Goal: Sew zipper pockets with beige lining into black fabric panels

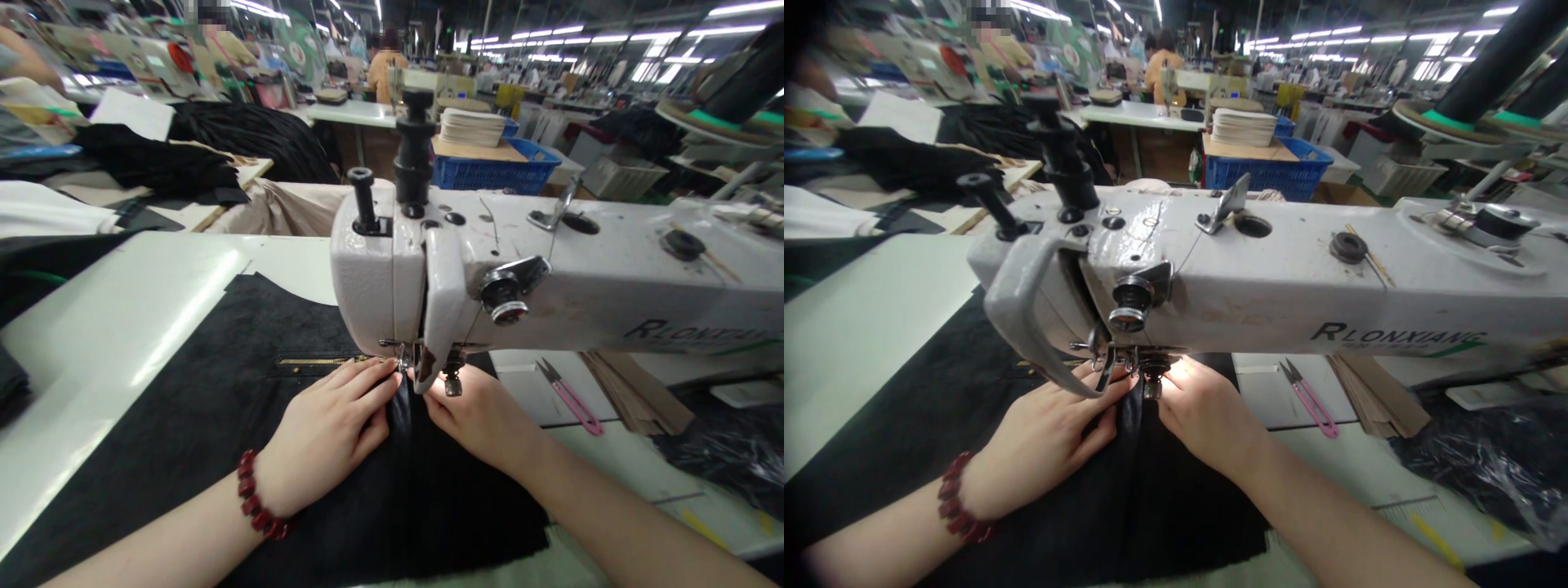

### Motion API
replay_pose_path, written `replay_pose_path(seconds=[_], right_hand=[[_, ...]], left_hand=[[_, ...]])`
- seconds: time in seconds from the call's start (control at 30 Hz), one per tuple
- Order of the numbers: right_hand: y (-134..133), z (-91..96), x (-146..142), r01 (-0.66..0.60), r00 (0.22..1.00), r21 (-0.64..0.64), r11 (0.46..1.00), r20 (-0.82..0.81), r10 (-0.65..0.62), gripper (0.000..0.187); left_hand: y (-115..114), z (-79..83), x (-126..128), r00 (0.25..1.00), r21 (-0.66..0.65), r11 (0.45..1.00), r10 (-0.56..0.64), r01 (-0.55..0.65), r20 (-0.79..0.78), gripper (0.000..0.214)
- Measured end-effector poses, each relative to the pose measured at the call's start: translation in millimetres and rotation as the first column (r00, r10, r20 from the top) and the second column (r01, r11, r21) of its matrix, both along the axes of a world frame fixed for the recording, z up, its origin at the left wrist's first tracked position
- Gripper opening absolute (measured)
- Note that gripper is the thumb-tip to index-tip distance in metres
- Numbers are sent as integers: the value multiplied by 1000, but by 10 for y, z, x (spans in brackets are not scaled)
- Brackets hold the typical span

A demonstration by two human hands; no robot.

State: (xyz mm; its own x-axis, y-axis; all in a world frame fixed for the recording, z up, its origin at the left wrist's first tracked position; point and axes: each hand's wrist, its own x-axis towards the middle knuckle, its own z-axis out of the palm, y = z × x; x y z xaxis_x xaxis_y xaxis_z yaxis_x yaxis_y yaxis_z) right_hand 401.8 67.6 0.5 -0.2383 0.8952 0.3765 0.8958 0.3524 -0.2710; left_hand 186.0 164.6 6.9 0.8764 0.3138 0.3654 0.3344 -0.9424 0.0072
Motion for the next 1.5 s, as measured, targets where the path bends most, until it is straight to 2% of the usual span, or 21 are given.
replay_pose_path(seconds=[0.17, 0.33, 0.57, 0.73, 0.93, 1.07, 1.3, 1.5], right_hand=[[25, -17, 12, -19, 999, 22, 1000, -29, 20, 19], [25, 64, 9, -30, 999, -29, 999, 16, 30, 20], [-169, 178, -23, -25, 973, -108, 994, 225, 49, 26], [-319, 105, -90, 63, 981, -100, 993, 190, -43, 35], [-329, 29, -225, 173, 976, -79, 982, 147, -160, 36], [-316, 11, -267, 190, 970, -69, 979, 169, -177, 36], [-312, 36, -249, 168, 962, -97, 981, 234, -141, 39], [-443, 102, -198, 93, 975, -140, 986, 215, -61, 38]], left_hand=[[26, -17, 11, 1000, 5, 1000, -3, 3, -11, 32], [48, -15, -26, 1000, -23, 1000, -10, 9, -3, 34], [-48, -19, -207, 974, -105, 982, -175, 160, -148, 47], [-104, -90, -257, 987, -289, 955, -111, 72, -120, 45], [-114, 26, -227, 994, -443, 896, -15, -33, -105, 46], [-97, 60, -242, 989, -499, 861, 31, -100, -144, 47], [-10, -39, -248, 986, -441, 897, -98, 29, -135, 51], [-17, -69, -251, 968, -299, 947, -179, 121, -176, 53]])
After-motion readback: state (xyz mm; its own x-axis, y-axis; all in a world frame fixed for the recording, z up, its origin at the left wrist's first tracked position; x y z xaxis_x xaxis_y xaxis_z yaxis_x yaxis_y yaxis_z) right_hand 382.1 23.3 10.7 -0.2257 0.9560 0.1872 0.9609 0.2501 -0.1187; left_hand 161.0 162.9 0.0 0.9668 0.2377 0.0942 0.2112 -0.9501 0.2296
